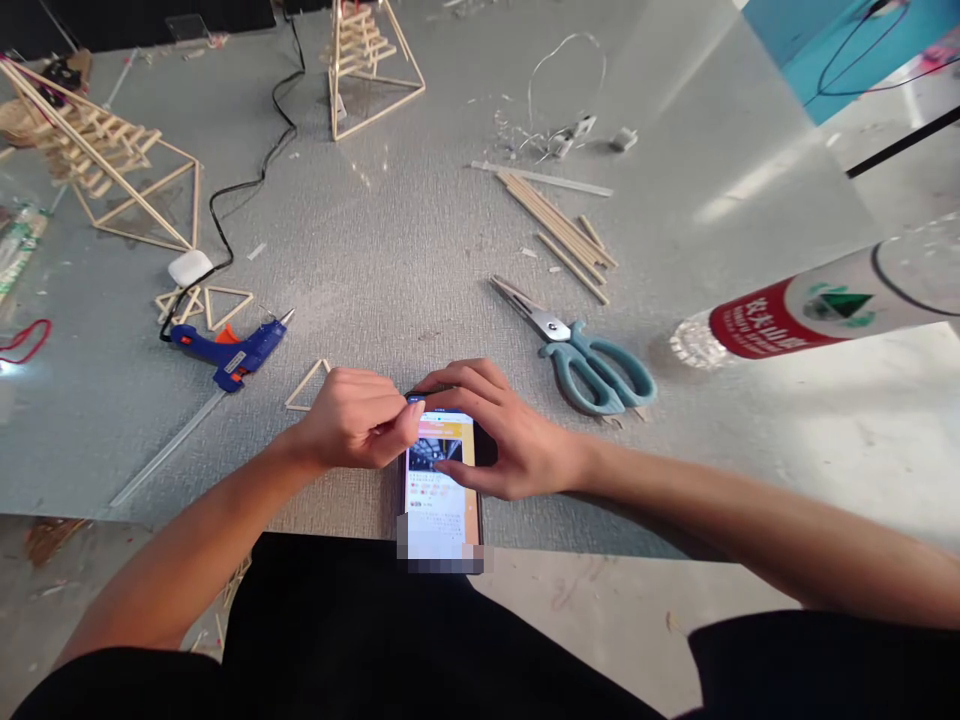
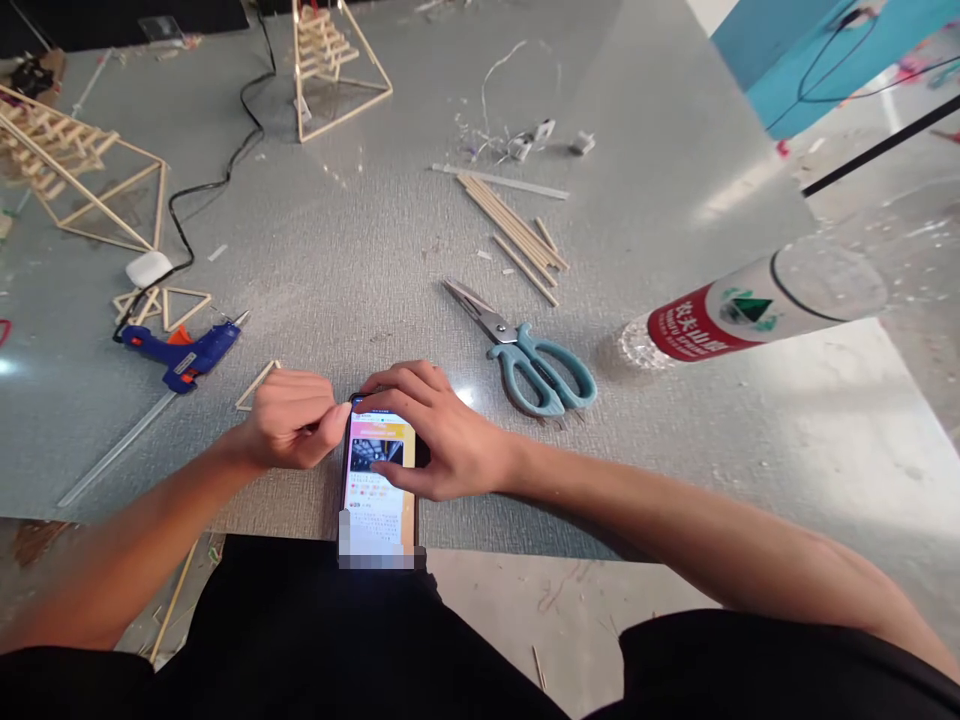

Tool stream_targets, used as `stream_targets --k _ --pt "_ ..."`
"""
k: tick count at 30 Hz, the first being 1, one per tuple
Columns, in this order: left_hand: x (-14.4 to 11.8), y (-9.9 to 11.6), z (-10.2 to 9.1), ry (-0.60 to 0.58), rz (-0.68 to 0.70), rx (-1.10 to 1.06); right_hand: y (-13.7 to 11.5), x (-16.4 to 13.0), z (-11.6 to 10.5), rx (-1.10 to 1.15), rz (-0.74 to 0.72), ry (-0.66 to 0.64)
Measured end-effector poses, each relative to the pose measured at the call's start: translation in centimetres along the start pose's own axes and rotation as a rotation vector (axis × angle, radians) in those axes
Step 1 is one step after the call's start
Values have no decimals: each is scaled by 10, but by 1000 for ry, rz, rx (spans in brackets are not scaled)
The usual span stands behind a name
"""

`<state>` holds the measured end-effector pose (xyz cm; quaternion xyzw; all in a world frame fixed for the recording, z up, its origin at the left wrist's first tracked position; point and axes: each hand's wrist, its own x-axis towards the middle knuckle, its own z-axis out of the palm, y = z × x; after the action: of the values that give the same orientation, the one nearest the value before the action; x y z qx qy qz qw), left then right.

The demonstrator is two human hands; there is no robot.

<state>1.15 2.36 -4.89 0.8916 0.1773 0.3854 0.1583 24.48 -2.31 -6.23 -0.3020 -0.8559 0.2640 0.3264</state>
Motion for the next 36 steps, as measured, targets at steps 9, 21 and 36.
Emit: stream_targets --k 9,21,36 --pt "18 22 -32 -77 -144 132 4 -4 -3 -4 -42 -37" --pt "10 -8 -18 -106 -139 -32 1 -6 -5 19 -85 -124" --pt "-2 -14 -13 -164 -149 -75 -2 -10 -9 -54 -120 -273"
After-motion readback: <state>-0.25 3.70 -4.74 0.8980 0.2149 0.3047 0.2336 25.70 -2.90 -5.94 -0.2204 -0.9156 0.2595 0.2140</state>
